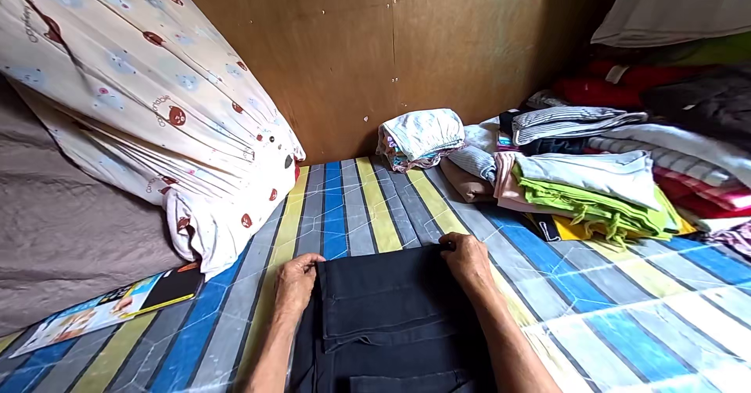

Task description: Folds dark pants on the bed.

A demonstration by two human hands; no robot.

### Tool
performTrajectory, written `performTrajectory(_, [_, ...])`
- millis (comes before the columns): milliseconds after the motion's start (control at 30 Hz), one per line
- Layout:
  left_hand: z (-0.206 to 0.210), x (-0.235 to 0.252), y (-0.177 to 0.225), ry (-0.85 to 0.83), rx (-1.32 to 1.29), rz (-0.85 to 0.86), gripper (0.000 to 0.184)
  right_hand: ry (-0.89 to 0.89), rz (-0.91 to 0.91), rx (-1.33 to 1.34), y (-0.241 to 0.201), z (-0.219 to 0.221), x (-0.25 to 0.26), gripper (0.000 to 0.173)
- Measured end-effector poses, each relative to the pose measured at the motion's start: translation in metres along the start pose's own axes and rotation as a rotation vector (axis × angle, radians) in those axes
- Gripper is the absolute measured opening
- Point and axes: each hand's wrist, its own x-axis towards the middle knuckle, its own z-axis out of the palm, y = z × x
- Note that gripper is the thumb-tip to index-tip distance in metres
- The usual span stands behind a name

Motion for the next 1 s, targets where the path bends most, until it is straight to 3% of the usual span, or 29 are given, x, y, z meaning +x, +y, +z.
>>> performTrajectory(167, [0.002,0.0,0.005,0.053,0.046,-0.052,0.014,0.12,-0.067,0.054,0.009,0.008,-0.002,0.02])
performTrajectory(333, [0.001,-0.003,0.009,0.054,0.092,-0.053,0.016,0.058,-0.005,-0.051,0.009,0.006,0.0,0.026])
performTrajectory(467, [0.003,-0.02,0.033,0.176,0.112,0.242,0.019,0.132,-0.06,-0.055,0.006,0.009,-0.004,0.035])
performTrajectory(533, [0.005,-0.033,0.059,-0.054,0.058,0.291,0.025,0.235,-0.226,-0.03,0.006,0.014,-0.006,0.034])
performTrajectory(600, [0.011,-0.049,0.08,-0.441,0.099,0.263,0.048,0.213,-0.405,-0.058,0.006,0.022,-0.006,0.038])
performTrajectory(633, [0.016,-0.053,0.085,-0.613,0.193,0.249,0.056,0.11,-0.433,-0.132,0.006,0.026,-0.007,0.047])
performTrajectory(700, [0.02,-0.057,0.088,-0.807,0.417,0.219,0.06,-0.215,-0.315,-0.366,0.004,0.027,-0.011,0.061])
performTrajectory(767, [0.017,-0.06,0.087,-0.828,0.51,0.202,0.06,-0.342,-0.223,-0.456,0.003,0.025,-0.01,0.061])
performTrajectory(1000, [-0.006,-0.077,0.035,-0.55,0.433,0.277,0.054,-0.354,-0.205,-0.44,0.003,0.024,-0.008,0.062])
